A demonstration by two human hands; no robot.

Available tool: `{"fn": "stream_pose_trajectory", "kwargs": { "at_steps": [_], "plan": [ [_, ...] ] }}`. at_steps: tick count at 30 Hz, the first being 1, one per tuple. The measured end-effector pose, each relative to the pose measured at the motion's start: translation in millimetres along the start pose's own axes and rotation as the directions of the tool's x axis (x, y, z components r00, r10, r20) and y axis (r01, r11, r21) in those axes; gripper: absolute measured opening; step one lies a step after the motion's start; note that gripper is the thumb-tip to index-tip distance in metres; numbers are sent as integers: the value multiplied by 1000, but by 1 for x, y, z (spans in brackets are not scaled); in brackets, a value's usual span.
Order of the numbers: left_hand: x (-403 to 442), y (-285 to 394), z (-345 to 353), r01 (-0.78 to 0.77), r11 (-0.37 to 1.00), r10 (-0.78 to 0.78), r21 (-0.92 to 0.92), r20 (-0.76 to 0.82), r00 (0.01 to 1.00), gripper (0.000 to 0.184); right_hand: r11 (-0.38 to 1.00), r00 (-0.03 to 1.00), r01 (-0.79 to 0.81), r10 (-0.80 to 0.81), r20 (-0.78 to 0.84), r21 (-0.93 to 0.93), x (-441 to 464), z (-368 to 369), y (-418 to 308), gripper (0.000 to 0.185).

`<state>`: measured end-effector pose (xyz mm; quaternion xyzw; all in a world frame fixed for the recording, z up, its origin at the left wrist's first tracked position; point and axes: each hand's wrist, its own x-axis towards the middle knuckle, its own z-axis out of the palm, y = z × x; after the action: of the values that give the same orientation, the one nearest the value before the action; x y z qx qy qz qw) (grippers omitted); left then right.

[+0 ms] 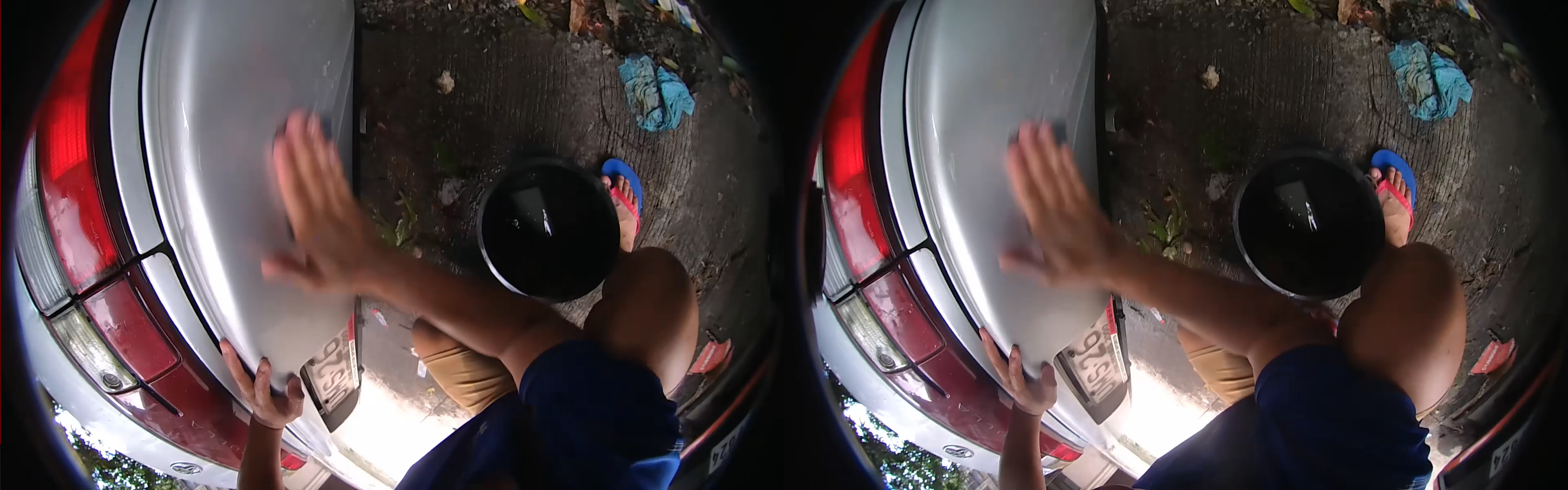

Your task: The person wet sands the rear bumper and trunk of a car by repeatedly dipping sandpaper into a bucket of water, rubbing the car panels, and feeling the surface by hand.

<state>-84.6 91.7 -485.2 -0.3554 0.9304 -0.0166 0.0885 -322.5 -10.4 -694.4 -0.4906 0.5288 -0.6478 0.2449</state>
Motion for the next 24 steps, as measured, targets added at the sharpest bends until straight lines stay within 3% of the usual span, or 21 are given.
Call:
{"fn": "stream_pose_trajectory", "kwargs": {
  "at_steps": [5, 9, 15, 16, 17, 19, 22, 24],
  "plan": [
    [3, 4, -2, 7, 1000, -7, 18, 7, 1000, 68, 998, 971, 62, -55, -235, 22, 77, -7, 47, 110],
    [-1, 1, -1, 1, 1000, -1, 4, 1, 1000, 68, 1000, 991, 8, -6, -131, 15, 23, 0, -10, 109],
    [1, 2, -2, -2, 1000, 2, 9, 6, 1000, 70, 990, 978, 139, -132, -160, 32, 75, -13, 18, 109],
    [3, 1, 3, 5, 1000, -5, 3, 2, 1000, 70, 994, 999, 29, -32, 27, 107, 107, -21, 36, 109],
    [3, 2, 3, 14, 1000, -14, -2, 5, 1000, 70, 997, 1000, 23, -23, -2, 72, 113, -21, 41, 108],
    [1, 3, -2, 16, 1000, -16, -14, 2, 1000, 69, 996, 990, 90, -93, -110, -26, 67, -8, 8, 107],
    [-6, 0, -2, 27, 999, -28, 17, 39, 999, 68, 949, 947, 314, -313, 66, -3, 2, -2, -29, 106],
    [-5, -1, 0, 10, 999, -10, 35, 10, 1000, 69, 927, 928, 372, -371, 31, -53, 30, -10, -18, 106]
  ]
}}
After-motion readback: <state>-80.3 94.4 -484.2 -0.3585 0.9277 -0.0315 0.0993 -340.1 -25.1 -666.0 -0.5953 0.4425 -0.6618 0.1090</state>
